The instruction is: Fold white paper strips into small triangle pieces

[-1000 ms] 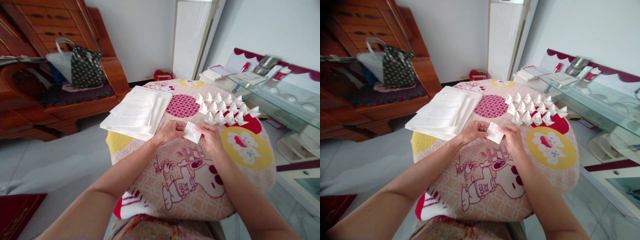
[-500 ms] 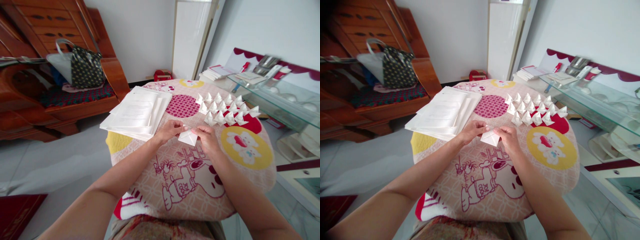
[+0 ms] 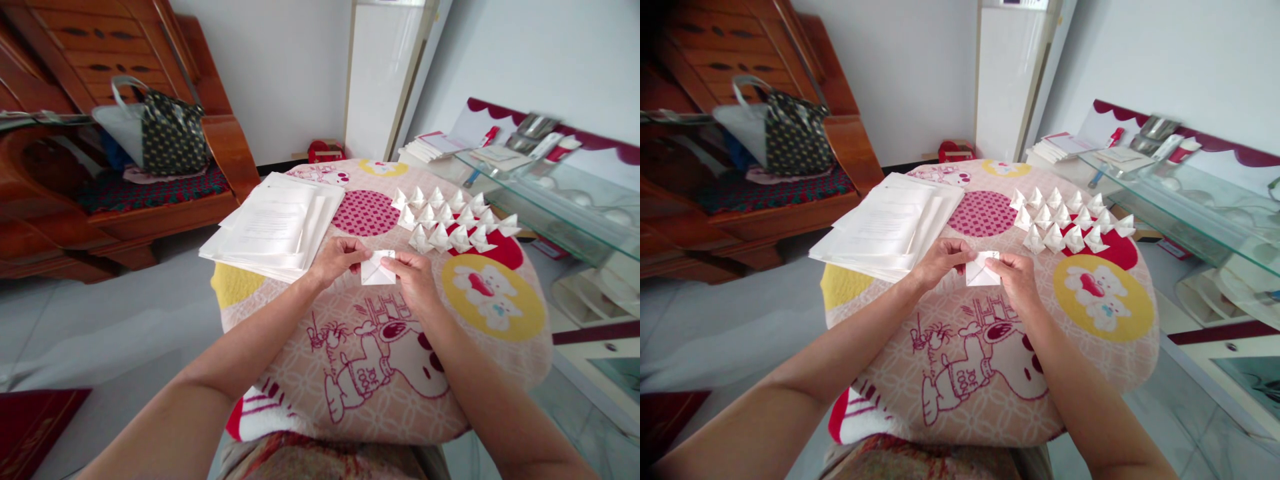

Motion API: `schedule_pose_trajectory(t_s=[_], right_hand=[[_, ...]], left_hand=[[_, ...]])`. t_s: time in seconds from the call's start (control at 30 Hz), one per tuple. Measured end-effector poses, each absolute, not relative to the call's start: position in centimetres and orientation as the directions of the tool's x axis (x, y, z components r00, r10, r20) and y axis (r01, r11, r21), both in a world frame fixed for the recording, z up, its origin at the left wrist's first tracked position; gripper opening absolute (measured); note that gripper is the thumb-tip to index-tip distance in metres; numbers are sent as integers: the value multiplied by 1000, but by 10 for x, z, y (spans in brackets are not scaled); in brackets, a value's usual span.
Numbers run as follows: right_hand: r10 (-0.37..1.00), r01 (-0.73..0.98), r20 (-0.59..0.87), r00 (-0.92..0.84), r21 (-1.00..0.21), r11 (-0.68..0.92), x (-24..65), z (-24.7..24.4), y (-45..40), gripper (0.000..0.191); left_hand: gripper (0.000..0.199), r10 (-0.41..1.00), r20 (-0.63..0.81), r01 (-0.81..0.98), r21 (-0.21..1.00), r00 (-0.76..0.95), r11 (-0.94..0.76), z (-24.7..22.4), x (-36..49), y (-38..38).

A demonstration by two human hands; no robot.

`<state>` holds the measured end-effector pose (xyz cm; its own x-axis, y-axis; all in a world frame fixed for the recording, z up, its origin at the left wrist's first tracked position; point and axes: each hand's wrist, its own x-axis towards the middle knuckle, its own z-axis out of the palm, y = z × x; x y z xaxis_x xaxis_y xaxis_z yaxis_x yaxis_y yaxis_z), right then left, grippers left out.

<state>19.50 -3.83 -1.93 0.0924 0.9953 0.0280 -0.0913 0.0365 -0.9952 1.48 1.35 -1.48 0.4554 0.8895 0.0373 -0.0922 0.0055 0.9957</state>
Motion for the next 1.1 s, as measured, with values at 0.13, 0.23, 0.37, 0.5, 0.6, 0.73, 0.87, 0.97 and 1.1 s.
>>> schedule_pose_trajectory(t_s=[0.13, 0.23, 0.37, 0.5, 0.6, 0.73, 0.87, 0.97, 1.1], right_hand=[[995, -89, 46, 90, -995, 54, 199, -19, -39, 17], [997, -94, 48, 60, -994, 53, 199, -17, -39, 19], [998, -66, 31, 53, -997, 35, 198, -15, -39, 21], [997, -34, 37, 61, -999, 39, 203, -15, -38, 18], [998, 48, 51, 25, -998, 50, 210, -15, -38, 16], [980, 265, 197, 34, -947, 181, 213, -14, -38, 31], [894, 527, 448, 22, -765, 371, 210, -10, -42, 45], [799, 705, 593, -99, -526, 477, 207, -9, -44, 38], [718, 818, 603, -348, -178, 547, 205, -12, -47, 30]], left_hand=[[30, 856, 35, -71, 998, 516, 2, -14, 13, 13], [30, 874, 50, -99, 995, 484, -2, -14, 14, 12], [28, 879, 53, -107, 994, 474, -2, -14, 14, 11], [21, 852, 28, -68, 998, 523, 9, -13, 11, 12], [16, 832, 0, -30, 999, 554, 20, -13, 9, 14], [13, 828, -17, -41, 998, 561, 48, -15, 8, 16], [14, 828, -14, -111, 990, 560, 92, -18, 10, 16], [16, 837, -19, -146, 982, 547, 118, -18, 11, 15], [19, 865, -55, -155, 976, 498, 151, -18, 11, 16]])
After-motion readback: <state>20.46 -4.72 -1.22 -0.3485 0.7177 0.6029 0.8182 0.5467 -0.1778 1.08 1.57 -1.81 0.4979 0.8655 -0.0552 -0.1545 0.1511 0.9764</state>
